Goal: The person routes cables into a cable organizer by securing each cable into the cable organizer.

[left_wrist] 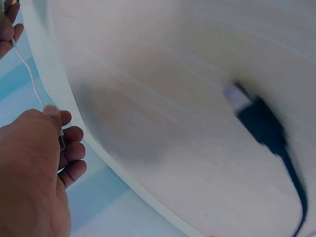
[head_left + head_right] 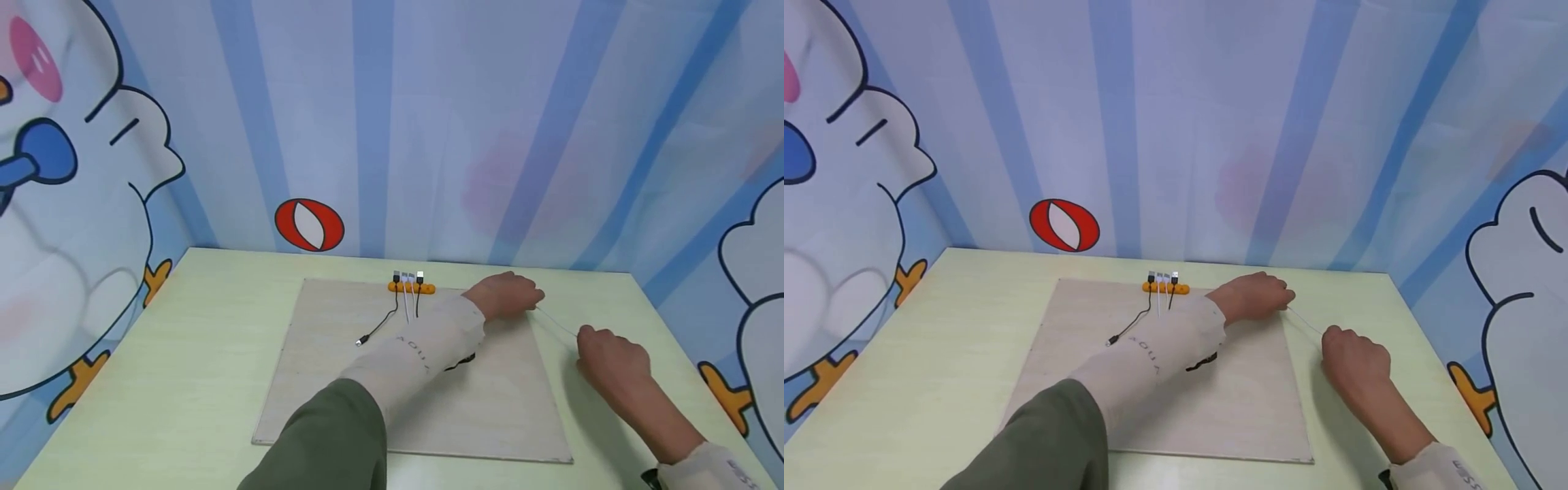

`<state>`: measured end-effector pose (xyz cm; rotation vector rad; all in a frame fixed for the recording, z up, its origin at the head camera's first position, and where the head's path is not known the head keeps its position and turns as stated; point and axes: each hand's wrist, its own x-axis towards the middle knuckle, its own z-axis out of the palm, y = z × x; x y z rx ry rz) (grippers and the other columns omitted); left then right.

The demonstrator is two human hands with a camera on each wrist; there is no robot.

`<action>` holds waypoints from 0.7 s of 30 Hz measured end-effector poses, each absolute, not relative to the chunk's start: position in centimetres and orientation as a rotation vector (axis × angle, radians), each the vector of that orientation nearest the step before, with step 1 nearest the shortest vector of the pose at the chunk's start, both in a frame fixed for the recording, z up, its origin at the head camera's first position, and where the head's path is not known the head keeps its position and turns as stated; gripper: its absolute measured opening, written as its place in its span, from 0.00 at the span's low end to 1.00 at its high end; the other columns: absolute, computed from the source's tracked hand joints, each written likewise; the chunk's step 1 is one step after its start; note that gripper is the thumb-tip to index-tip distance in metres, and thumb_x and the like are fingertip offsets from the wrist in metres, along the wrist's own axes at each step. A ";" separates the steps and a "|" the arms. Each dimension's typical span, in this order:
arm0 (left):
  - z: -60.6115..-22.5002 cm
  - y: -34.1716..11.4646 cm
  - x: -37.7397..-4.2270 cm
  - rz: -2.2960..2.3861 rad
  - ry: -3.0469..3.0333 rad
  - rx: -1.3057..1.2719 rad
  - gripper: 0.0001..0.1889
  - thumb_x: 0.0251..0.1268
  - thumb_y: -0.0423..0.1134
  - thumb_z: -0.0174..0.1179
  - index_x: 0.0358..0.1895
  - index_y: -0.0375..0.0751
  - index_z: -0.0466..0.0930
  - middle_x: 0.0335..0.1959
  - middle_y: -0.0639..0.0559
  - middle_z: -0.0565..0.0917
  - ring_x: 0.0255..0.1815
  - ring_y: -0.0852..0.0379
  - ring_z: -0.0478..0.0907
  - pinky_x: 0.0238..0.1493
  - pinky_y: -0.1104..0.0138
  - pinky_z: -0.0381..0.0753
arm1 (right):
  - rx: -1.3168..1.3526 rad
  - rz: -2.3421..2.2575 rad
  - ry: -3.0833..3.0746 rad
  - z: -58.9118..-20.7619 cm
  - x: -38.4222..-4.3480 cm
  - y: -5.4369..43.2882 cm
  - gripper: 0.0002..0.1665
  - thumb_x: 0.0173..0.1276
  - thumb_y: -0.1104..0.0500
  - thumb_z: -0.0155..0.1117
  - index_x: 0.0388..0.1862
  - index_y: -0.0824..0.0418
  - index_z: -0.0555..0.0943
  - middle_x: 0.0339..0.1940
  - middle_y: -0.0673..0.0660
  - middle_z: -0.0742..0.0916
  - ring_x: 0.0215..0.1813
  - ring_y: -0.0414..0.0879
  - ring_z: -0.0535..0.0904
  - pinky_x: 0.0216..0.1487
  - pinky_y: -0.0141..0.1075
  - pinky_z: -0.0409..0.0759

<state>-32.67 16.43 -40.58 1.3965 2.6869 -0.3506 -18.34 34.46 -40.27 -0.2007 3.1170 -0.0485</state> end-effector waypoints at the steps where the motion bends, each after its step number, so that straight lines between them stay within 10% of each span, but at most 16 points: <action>1: -40.5 16.1 -32.7 -0.334 2.689 1.395 0.16 0.96 0.44 0.49 0.72 0.51 0.80 0.66 0.57 0.88 0.67 0.61 0.84 0.71 0.69 0.78 | -0.204 -0.056 3.124 -40.2 -18.3 34.3 0.14 0.77 0.70 0.60 0.29 0.65 0.71 0.20 0.59 0.75 0.20 0.52 0.73 0.23 0.42 0.65; 12: -40.1 11.9 -34.0 0.127 2.664 1.236 0.14 0.93 0.50 0.56 0.59 0.43 0.83 0.49 0.53 0.88 0.45 0.60 0.82 0.51 0.68 0.79 | -0.281 -0.113 3.147 -40.2 -18.0 32.7 0.15 0.75 0.72 0.58 0.27 0.63 0.70 0.19 0.57 0.74 0.21 0.47 0.65 0.25 0.41 0.59; 21: -40.6 9.9 -34.7 0.312 2.636 1.198 0.13 0.90 0.48 0.60 0.54 0.41 0.85 0.44 0.52 0.87 0.38 0.62 0.77 0.45 0.70 0.75 | -0.361 -0.042 3.167 -40.3 -18.4 31.9 0.03 0.69 0.74 0.64 0.37 0.72 0.78 0.29 0.64 0.81 0.30 0.57 0.77 0.27 0.50 0.78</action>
